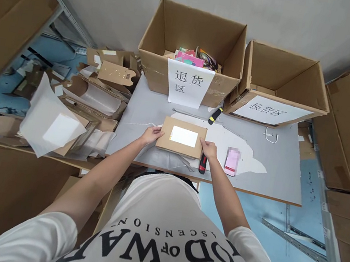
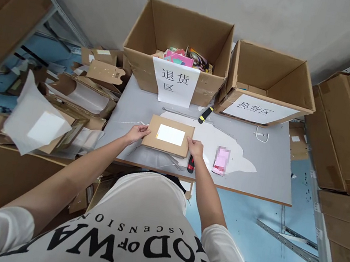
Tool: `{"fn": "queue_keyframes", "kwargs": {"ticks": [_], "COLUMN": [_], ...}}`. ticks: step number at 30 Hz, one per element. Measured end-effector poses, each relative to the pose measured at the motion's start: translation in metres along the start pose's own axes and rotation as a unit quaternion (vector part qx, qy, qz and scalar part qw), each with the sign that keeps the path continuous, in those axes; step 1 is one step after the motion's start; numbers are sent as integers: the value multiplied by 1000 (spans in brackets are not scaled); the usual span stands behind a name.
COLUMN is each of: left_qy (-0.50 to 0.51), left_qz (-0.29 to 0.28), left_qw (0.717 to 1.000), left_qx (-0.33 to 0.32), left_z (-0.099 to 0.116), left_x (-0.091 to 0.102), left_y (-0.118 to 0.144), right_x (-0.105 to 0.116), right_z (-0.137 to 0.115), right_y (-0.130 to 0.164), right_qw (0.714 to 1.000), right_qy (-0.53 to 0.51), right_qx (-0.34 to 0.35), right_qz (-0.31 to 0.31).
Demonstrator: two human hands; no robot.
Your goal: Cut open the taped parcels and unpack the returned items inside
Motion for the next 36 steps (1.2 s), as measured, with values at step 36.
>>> {"fn": "queue_keyframes", "kwargs": {"ticks": [36], "left_qy": [-398], "left_qz": [64], "left_qw": [908], "left_qx": [-115], "left_z": [-8], "left_x": [-4], "left_y": [73], "right_x": [-10], "right_z": [19], "right_y": [64], "right_qw": [993], "right_qy": [22], "right_qx": [116], "right_qz": [-15]}}
Point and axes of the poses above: each hand's wrist, its own y-axis away from the middle knuckle, its own x-axis out of the back of the hand, z = x × y, the point moved 3 cm from there along -y, towards the middle knuckle, and after that the axes turned 7 degrees about -z, right-handed, at the moved point
